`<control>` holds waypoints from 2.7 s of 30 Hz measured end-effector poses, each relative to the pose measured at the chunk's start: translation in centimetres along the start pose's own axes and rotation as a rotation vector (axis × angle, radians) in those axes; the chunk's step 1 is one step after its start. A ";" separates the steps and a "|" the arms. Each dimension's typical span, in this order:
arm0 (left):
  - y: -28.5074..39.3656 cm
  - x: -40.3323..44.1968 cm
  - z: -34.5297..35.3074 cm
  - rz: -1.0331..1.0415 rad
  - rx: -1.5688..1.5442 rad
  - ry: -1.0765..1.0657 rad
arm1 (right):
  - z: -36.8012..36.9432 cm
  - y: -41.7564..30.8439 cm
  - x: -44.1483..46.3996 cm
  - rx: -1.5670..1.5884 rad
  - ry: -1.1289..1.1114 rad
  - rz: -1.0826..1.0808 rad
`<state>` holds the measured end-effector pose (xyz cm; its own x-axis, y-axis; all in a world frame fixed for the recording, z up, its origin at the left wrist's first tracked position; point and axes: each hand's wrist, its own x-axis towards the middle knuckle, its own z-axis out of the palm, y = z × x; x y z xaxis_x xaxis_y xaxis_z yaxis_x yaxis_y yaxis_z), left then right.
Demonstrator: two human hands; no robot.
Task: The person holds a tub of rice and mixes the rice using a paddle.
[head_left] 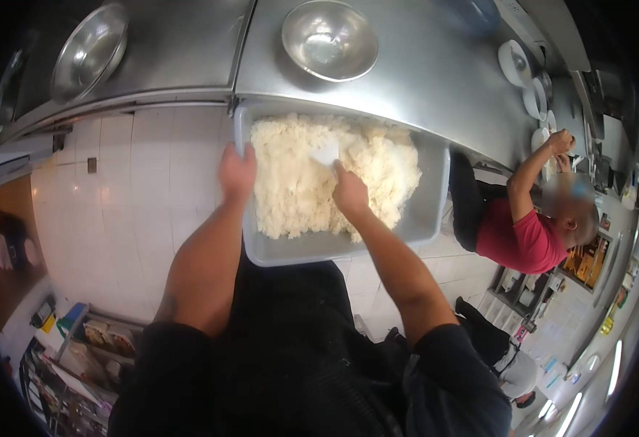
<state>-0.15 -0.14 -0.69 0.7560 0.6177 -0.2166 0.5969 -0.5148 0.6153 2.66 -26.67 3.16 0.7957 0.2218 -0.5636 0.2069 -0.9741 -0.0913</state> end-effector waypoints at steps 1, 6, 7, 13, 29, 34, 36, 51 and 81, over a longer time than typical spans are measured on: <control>-0.1 0.1 0.2 0.004 0.010 0.013 | 1.1 -0.9 -1.1 0.138 0.040 0.060; 0.5 0.4 0.2 0.010 0.051 0.010 | -4.0 1.2 -4.7 0.299 0.014 -0.008; 0.7 0.3 -0.2 -0.023 0.036 -0.031 | -5.3 2.9 -4.6 0.255 0.078 -0.091; 0.5 0.1 -0.2 -0.023 0.038 -0.036 | -11.4 3.9 1.5 -0.290 -0.121 -0.288; 0.4 0.0 -0.3 -0.035 0.022 -0.021 | -10.0 5.5 -2.7 0.702 -0.114 0.212; 0.2 0.4 0.2 -0.038 0.043 -0.027 | -10.7 3.4 3.9 0.587 -0.324 0.231; -0.4 0.3 0.4 -0.048 0.056 -0.022 | -7.0 1.9 7.9 0.518 -0.237 0.168; 0.1 0.2 -0.6 -0.032 -0.012 -0.076 | -15.1 2.6 2.1 -0.053 -0.090 -0.060; -0.2 0.4 0.2 -0.012 0.051 0.013 | -8.3 -1.8 7.1 0.025 -0.180 0.065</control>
<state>0.05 0.07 -1.01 0.7455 0.6314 -0.2136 0.6189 -0.5367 0.5734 12.60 -22.95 6.13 0.6921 0.1495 -0.7062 0.1427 -0.9873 -0.0691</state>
